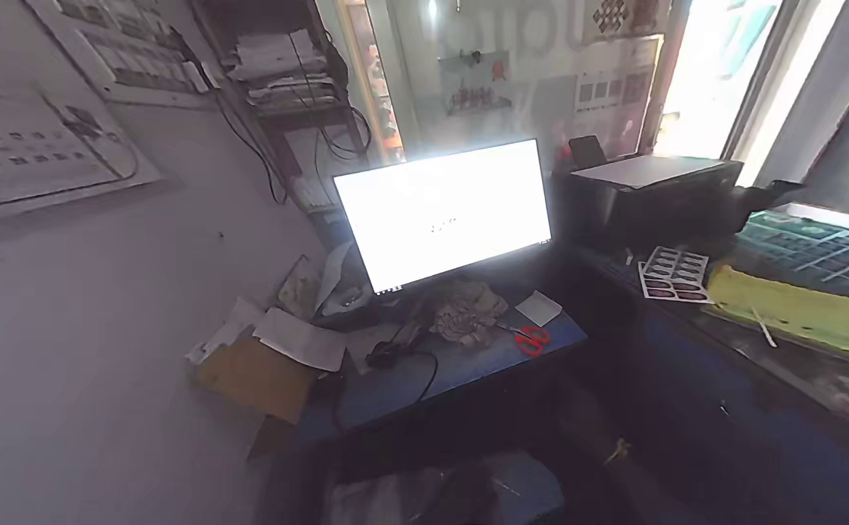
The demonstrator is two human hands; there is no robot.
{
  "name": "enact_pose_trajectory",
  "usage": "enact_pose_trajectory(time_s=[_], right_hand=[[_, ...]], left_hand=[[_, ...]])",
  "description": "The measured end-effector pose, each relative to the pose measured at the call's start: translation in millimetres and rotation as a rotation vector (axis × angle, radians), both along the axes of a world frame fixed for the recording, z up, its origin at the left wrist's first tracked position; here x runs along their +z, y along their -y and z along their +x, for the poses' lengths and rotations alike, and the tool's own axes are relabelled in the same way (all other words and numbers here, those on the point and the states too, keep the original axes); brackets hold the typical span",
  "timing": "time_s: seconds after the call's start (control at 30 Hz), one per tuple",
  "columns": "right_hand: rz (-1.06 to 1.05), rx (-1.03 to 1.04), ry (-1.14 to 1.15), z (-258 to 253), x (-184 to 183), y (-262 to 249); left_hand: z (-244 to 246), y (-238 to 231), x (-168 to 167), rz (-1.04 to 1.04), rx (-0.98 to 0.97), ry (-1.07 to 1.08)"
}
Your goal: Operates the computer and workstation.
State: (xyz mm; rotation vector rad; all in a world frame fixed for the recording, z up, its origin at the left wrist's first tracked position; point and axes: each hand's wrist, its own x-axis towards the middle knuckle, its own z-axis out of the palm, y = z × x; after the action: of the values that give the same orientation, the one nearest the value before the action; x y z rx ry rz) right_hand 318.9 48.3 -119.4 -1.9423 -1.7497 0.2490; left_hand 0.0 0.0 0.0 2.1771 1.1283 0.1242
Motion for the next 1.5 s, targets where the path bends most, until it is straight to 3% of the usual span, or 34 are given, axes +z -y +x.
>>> enact_pose_trajectory(time_s=[0.07, 0.1, 0.2, 0.3, 0.4, 0.5, 0.6, 0.77, 1.0, 1.23, 1.4, 1.5], right_hand=[[-0.013, -0.003, -0.025, -1, 4, 1], [-0.040, 0.003, -0.029, -3, 11, 3], [-0.112, 0.005, 0.000, -5, 24, 6], [-0.080, 0.013, 0.034, -2, 22, 5], [-0.094, 0.009, 0.054, -2, 20, 4], [-0.114, 0.013, 0.074, -2, 16, 4], [-0.100, 0.020, 0.080, -1, 12, 3], [-0.133, 0.041, 0.088, -1, 10, 4], [-0.151, -0.010, 0.025, -2, 12, 2], [-0.154, -0.027, 0.054, 0, 17, 2], [-0.083, -0.032, 0.085, 4, 9, -1], [-0.064, -0.133, 0.101, 7, 9, -2]], left_hand=[[-20, -25, -91, 0.225, -0.120, 0.004], [-23, -29, -102, 0.231, -0.122, -0.037], [-26, -20, -82, 0.138, 0.026, -0.163], [-43, -18, -76, 0.171, 0.190, -0.217], [-89, -31, -132, 0.443, 0.388, -0.091], [-89, -20, -86, 0.367, 0.403, -0.368], [-90, -27, -92, 0.483, 0.545, -0.666], [-103, -37, -103, 0.477, 0.708, -0.434], [-102, -41, -106, 0.606, 0.745, -0.287], [-107, -44, -125, 0.530, 0.770, -0.370], [-107, -41, -128, 0.499, 0.783, -0.321], [-102, -32, -117, 0.509, 0.738, -0.401]])
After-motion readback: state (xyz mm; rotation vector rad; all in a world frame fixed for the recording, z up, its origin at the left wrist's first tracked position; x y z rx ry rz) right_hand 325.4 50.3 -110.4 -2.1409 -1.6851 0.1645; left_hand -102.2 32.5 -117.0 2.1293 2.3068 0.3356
